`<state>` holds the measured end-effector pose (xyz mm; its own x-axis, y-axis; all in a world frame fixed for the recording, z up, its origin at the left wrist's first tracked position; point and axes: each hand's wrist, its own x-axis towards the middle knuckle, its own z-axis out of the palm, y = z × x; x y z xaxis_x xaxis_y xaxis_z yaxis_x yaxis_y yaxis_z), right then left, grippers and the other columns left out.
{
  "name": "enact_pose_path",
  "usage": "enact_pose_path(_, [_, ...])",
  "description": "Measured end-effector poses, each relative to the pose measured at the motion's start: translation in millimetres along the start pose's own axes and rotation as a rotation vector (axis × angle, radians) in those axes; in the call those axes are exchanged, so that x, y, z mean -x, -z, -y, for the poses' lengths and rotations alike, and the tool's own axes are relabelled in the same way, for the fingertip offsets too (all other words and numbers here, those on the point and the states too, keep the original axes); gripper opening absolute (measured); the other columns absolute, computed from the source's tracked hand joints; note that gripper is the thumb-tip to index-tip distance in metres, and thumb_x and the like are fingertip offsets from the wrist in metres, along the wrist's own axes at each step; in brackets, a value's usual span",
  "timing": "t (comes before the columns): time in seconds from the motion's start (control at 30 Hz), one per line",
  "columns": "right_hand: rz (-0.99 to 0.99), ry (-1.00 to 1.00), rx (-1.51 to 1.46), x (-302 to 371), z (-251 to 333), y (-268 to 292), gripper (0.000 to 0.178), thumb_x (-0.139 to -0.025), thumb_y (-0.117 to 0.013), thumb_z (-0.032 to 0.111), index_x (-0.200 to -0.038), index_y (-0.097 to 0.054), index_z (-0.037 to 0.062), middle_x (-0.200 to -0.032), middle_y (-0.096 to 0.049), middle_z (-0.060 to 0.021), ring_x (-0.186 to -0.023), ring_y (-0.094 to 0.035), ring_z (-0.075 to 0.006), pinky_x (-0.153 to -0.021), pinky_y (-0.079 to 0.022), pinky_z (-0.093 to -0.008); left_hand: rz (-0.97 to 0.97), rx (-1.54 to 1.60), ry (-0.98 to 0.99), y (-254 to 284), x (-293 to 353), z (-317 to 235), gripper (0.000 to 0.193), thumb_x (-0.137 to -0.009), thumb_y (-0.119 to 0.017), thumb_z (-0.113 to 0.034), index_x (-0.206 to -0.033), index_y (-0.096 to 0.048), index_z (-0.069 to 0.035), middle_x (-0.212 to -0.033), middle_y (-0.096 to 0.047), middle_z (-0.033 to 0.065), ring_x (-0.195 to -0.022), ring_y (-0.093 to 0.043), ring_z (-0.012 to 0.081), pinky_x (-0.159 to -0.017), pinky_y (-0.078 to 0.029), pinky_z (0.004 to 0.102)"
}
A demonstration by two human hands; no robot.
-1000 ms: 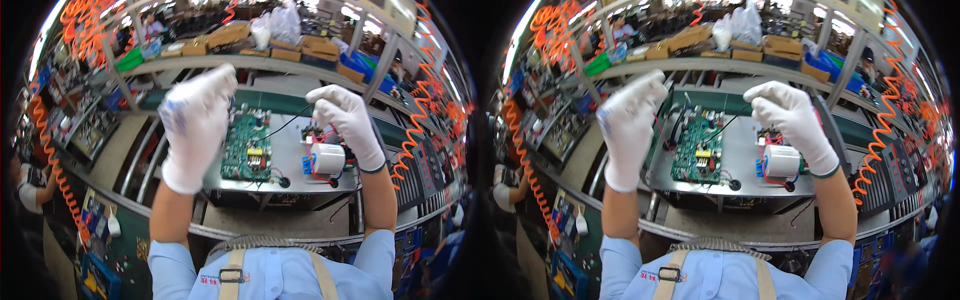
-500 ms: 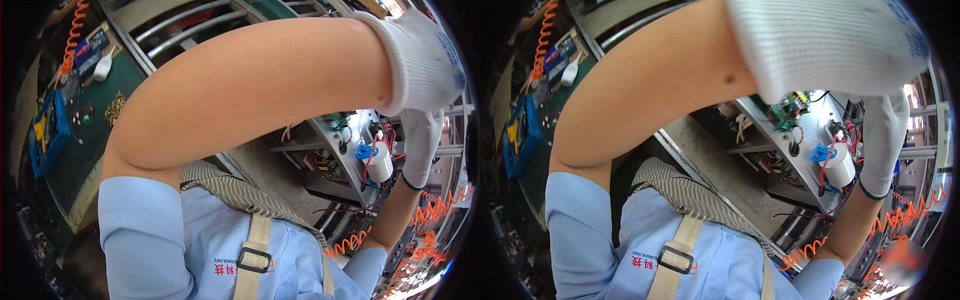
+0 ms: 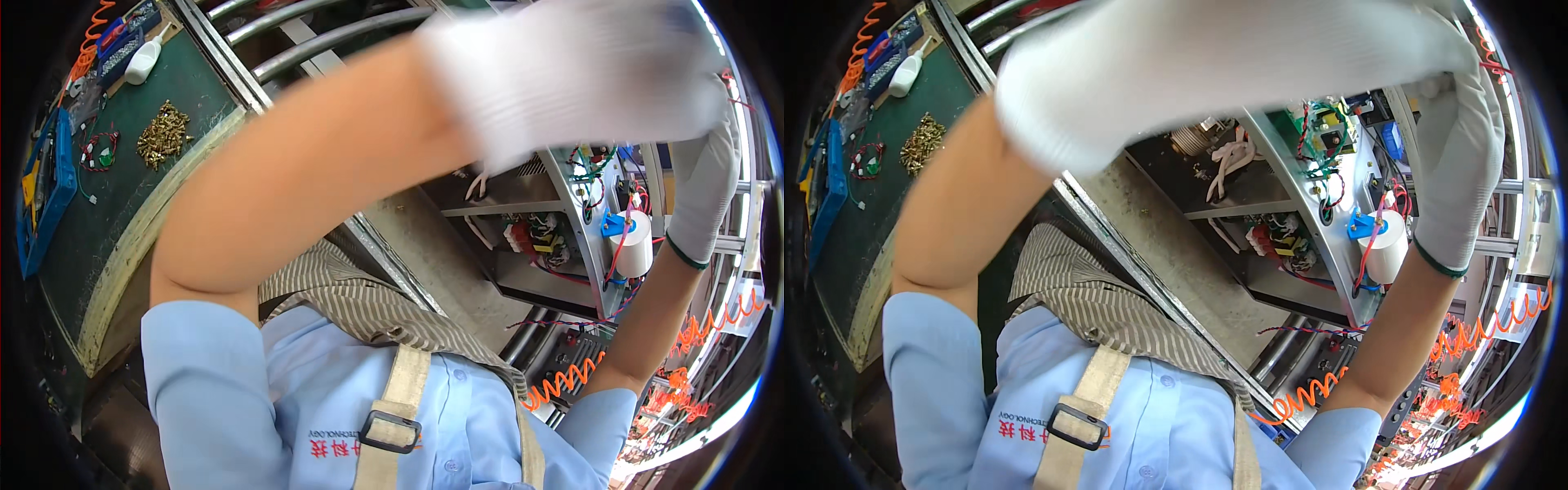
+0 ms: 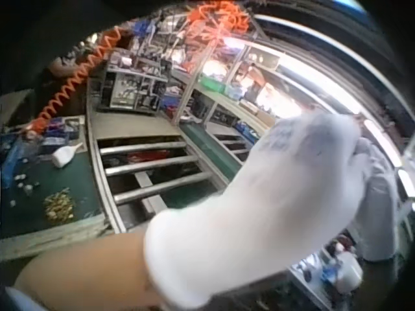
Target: The person assembles an electronic device by connecting various wires to a circuit board and a large capacitor mounted on a metal chassis. They route cables through the chassis, secure connections, and organize the wiring within the assembly.
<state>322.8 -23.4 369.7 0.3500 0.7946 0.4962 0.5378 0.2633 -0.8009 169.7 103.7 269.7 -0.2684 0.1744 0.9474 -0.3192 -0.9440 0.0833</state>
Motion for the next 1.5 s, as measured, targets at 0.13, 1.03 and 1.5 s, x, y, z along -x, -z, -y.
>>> enact_pose_path(0.13, [0.044, -0.046, -0.209, -23, -7, -1, 0.039, -0.106, -0.048, 0.019, -0.132, -0.052, -0.0103, -0.092, -0.052, -0.0007, -0.080, -0.044, -0.0096, -0.077, -0.039, -0.0229, 0.551, -0.014, 0.806, 83, 118, -24, 0.026, -0.096, -0.059, -0.020, -0.111, -0.067, -0.001, -0.097, -0.069, 0.0168, -0.090, -0.066, 0.0329, -0.084, -0.052, 0.0351])
enact_pose_path(1.03, [-0.006, -0.088, 0.026, -76, 26, 5, 0.026, -0.100, -0.051, 0.014, -0.105, -0.068, -0.0051, -0.078, -0.065, -0.0058, -0.067, -0.058, -0.0089, -0.064, -0.048, -0.0241, 1.219, -0.189, 0.654, 89, 200, 24, 0.033, -0.092, -0.057, -0.018, -0.123, -0.063, -0.007, -0.127, -0.059, 0.0197, -0.111, -0.059, 0.0406, -0.096, -0.048, 0.0497])
enact_pose_path(1.5, [-0.027, -0.226, -0.085, 18, 67, 39, 0.025, -0.099, -0.059, 0.011, -0.121, -0.063, 0.0000, -0.094, -0.064, -0.0006, -0.081, -0.053, -0.0030, -0.072, -0.046, -0.0211, 0.737, 0.539, 0.836, -85, -77, -10, 0.024, -0.093, -0.061, -0.005, -0.116, -0.069, -0.001, -0.088, -0.066, 0.0097, -0.076, -0.061, 0.0169, -0.070, -0.049, 0.0289])
